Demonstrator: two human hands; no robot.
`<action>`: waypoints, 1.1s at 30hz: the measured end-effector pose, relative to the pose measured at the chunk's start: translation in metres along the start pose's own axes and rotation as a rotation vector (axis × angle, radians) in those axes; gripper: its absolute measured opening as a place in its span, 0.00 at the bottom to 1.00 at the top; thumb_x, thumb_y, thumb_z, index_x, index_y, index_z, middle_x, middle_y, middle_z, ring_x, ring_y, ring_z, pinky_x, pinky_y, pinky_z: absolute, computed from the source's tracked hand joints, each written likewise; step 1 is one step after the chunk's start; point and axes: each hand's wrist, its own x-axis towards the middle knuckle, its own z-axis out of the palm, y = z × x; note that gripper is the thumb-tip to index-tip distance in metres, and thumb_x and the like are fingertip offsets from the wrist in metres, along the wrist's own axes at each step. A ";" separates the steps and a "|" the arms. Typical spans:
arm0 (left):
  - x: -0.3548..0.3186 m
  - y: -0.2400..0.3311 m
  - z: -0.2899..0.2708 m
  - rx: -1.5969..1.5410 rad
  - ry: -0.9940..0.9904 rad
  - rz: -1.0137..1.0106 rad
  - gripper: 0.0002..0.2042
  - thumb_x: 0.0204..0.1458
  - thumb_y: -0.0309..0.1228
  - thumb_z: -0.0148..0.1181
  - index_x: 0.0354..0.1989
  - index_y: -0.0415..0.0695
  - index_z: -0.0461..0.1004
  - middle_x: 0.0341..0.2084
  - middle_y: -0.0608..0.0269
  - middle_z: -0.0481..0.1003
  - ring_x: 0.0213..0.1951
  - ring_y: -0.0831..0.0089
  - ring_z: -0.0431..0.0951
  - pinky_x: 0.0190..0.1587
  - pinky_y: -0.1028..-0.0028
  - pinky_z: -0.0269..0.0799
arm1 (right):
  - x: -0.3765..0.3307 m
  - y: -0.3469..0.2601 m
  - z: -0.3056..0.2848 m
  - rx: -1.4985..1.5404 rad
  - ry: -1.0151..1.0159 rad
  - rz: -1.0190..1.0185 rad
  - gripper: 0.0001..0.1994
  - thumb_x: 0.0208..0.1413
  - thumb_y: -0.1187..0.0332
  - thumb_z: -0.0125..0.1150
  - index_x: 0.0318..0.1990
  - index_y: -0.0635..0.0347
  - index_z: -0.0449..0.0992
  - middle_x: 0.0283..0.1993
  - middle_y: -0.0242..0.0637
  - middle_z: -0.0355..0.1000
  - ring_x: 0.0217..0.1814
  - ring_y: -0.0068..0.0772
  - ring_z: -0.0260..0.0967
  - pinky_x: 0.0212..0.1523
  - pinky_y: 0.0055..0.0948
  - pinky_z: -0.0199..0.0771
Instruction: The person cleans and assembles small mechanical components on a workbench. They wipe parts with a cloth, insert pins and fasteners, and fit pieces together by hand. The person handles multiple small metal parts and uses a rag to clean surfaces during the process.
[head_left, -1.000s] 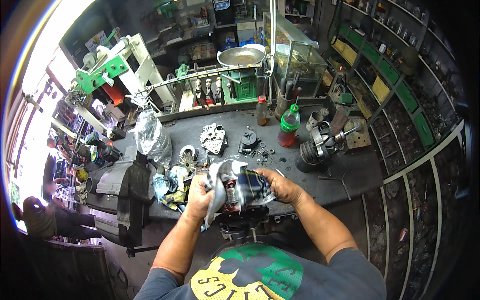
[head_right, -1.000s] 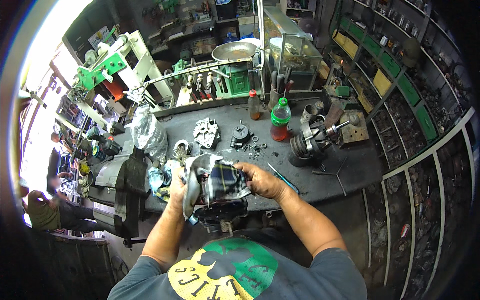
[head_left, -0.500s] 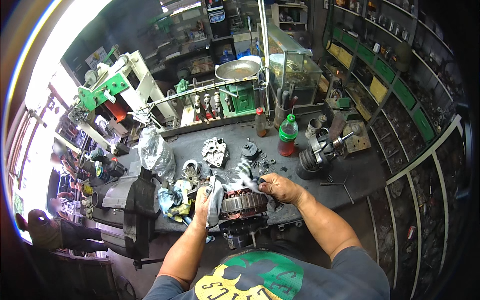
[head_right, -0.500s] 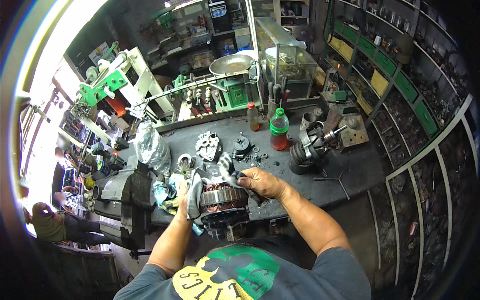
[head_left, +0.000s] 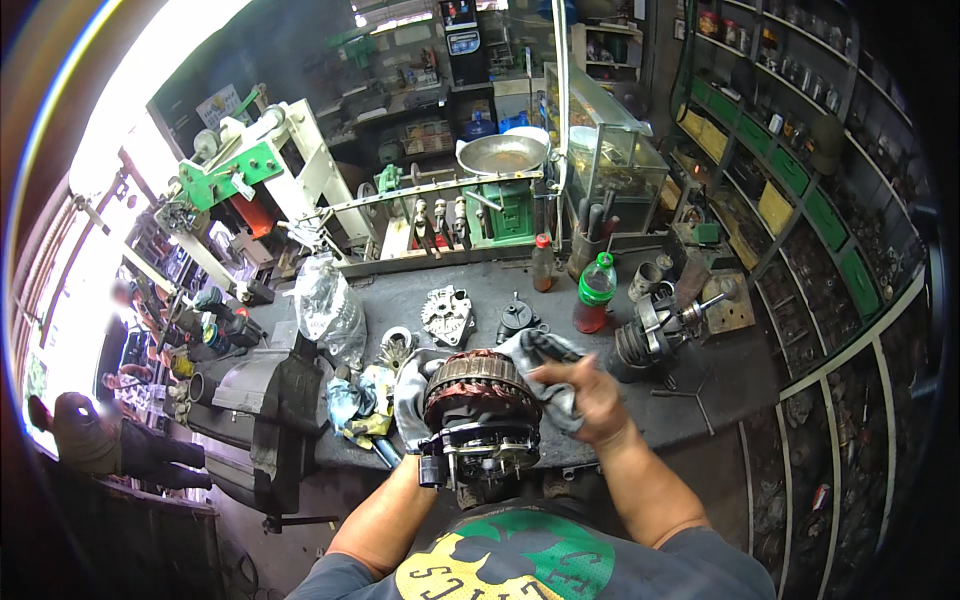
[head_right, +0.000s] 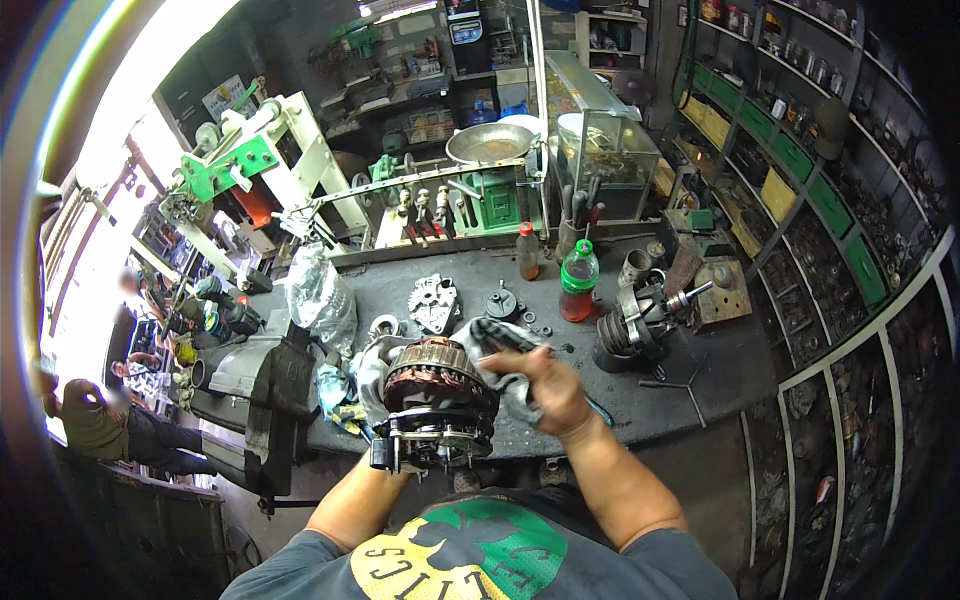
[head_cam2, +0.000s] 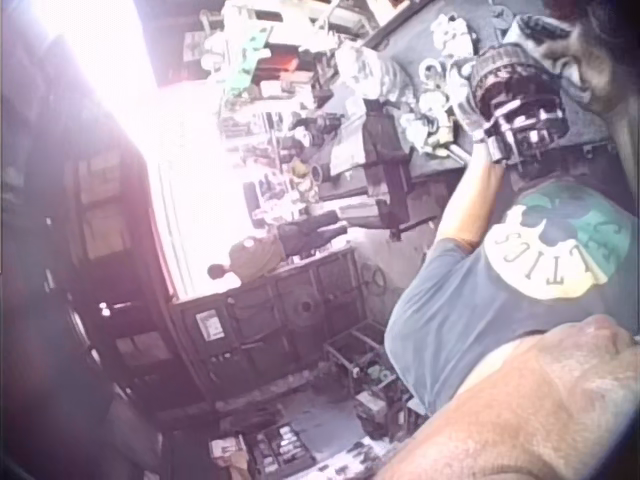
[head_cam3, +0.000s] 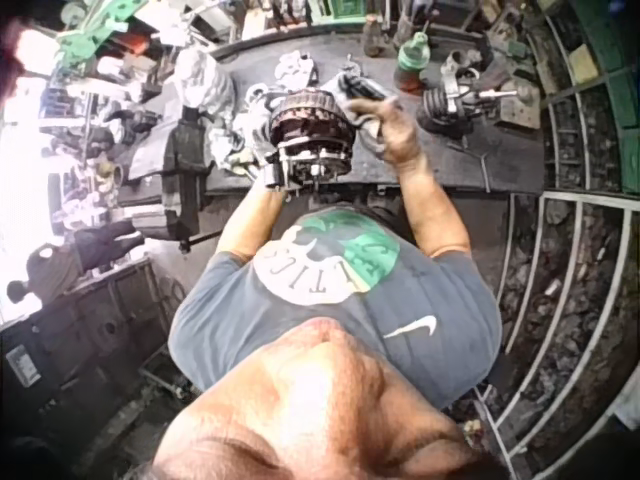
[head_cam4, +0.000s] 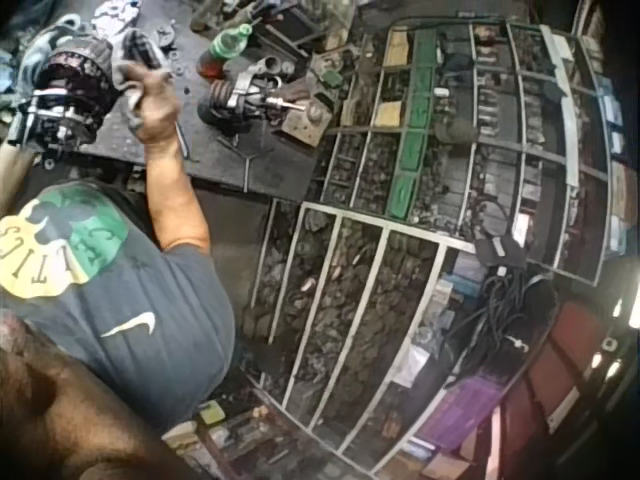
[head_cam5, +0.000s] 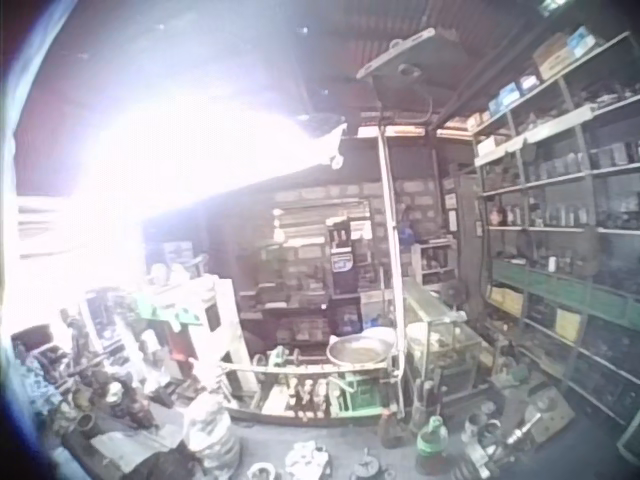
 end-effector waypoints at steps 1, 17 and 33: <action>-0.003 -0.007 -0.022 -0.079 0.066 0.018 0.34 0.70 0.59 0.54 0.74 0.46 0.69 0.66 0.43 0.76 0.64 0.47 0.80 0.66 0.44 0.79 | -0.007 0.013 0.006 -0.349 0.080 0.031 0.35 0.79 0.41 0.49 0.70 0.70 0.75 0.67 0.44 0.79 0.69 0.35 0.75 0.77 0.37 0.68; 0.028 0.017 0.021 1.401 0.288 -0.155 0.20 0.54 0.36 0.81 0.49 0.35 0.86 0.33 0.65 0.86 0.33 0.81 0.81 0.40 0.72 0.79 | 0.033 0.018 -0.008 -1.044 0.235 0.277 0.17 0.73 0.62 0.61 0.40 0.69 0.86 0.29 0.31 0.81 0.32 0.18 0.71 0.33 0.33 0.74; 0.011 0.005 -0.008 0.153 0.178 0.107 0.27 0.73 0.45 0.53 0.67 0.31 0.73 0.56 0.37 0.81 0.51 0.47 0.88 0.56 0.46 0.88 | -0.007 0.014 0.025 0.033 0.139 0.086 0.34 0.71 0.51 0.70 0.76 0.62 0.71 0.73 0.38 0.75 0.75 0.33 0.70 0.79 0.36 0.63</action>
